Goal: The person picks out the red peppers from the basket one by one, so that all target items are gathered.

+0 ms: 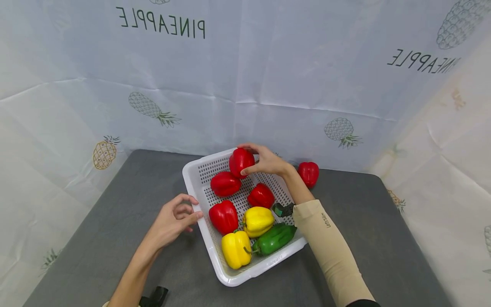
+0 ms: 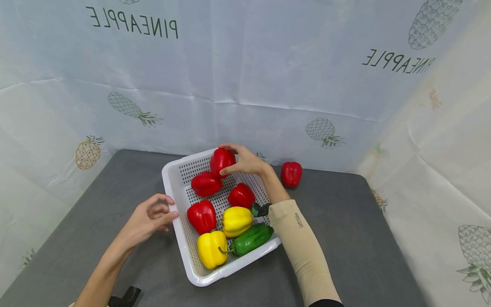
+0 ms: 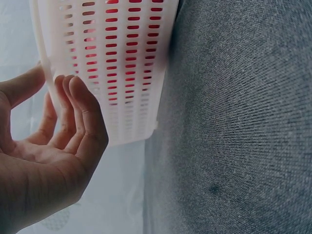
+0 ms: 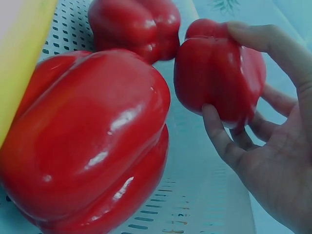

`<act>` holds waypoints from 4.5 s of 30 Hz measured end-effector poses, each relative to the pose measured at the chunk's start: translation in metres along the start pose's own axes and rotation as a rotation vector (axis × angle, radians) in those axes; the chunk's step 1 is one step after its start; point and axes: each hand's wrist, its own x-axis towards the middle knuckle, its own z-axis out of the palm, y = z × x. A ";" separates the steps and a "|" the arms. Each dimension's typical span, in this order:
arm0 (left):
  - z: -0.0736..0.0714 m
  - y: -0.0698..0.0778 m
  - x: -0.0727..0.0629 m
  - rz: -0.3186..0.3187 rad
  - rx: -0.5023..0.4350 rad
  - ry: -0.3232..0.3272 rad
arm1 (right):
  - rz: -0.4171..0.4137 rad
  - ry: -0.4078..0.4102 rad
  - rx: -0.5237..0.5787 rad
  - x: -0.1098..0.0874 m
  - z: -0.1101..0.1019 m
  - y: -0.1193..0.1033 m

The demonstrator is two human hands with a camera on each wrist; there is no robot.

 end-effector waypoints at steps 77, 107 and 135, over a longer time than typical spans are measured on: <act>0.000 0.000 0.000 -0.039 -0.004 -0.002 | 0.043 0.317 -0.125 -0.141 -0.109 -0.003; -0.001 0.001 -0.001 -0.039 -0.009 -0.007 | 0.161 0.375 -0.215 -0.198 -0.137 0.055; 0.000 0.001 -0.001 -0.019 0.015 -0.004 | 0.353 0.313 -0.195 -0.207 -0.132 0.119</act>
